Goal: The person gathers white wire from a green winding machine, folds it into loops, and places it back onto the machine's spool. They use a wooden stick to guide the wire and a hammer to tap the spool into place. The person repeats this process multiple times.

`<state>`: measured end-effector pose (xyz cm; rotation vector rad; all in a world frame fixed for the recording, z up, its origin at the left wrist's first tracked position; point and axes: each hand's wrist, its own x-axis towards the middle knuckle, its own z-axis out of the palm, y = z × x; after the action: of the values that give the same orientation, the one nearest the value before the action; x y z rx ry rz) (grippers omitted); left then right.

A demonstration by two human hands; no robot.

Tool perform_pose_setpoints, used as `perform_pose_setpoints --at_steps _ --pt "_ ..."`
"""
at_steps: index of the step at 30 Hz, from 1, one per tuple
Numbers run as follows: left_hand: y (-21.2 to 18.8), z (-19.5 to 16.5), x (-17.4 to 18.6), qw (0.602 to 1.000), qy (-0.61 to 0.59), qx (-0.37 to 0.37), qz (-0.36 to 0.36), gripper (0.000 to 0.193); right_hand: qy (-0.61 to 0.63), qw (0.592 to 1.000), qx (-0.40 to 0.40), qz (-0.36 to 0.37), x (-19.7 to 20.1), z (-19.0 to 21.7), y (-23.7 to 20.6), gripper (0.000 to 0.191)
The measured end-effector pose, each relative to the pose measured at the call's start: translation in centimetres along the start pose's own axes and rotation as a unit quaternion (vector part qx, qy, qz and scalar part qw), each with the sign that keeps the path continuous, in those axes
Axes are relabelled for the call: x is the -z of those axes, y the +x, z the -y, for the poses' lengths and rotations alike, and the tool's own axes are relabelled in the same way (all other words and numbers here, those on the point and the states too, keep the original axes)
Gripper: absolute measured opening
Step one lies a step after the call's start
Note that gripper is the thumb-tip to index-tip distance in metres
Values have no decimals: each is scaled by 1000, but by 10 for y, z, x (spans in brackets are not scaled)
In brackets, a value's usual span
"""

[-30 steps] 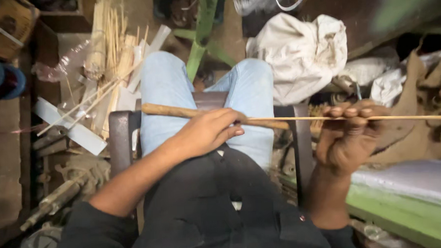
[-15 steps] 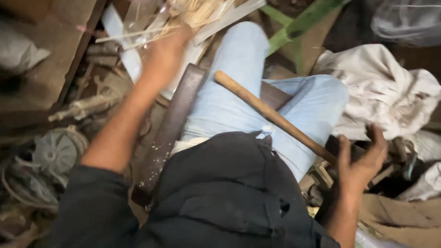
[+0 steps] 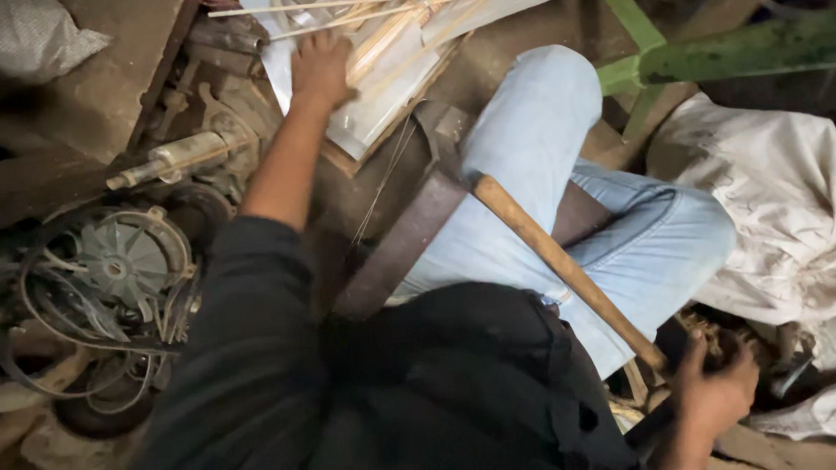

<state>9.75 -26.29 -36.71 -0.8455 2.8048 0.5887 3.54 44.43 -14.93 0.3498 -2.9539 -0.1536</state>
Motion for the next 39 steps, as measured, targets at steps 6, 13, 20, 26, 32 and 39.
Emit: perform_pose_setpoints --at_steps 6,13,20,26,32,39 --pt "54 47 12 993 95 69 -23 33 -21 999 -28 20 -1 0 -1 31" --pt "48 37 19 958 256 -8 -129 21 -25 997 -64 24 4 14 1 33" --pt "48 13 26 976 204 16 -81 20 17 997 -76 11 11 30 2 31" --pt "-61 32 130 982 144 125 1 21 34 998 -44 -18 30 57 15 38" --pt "-168 -62 247 953 -190 -26 -236 15 251 964 75 -49 105 130 43 29" --pt "-174 -317 257 746 -118 -624 -203 31 523 802 272 -91 221 177 69 42"
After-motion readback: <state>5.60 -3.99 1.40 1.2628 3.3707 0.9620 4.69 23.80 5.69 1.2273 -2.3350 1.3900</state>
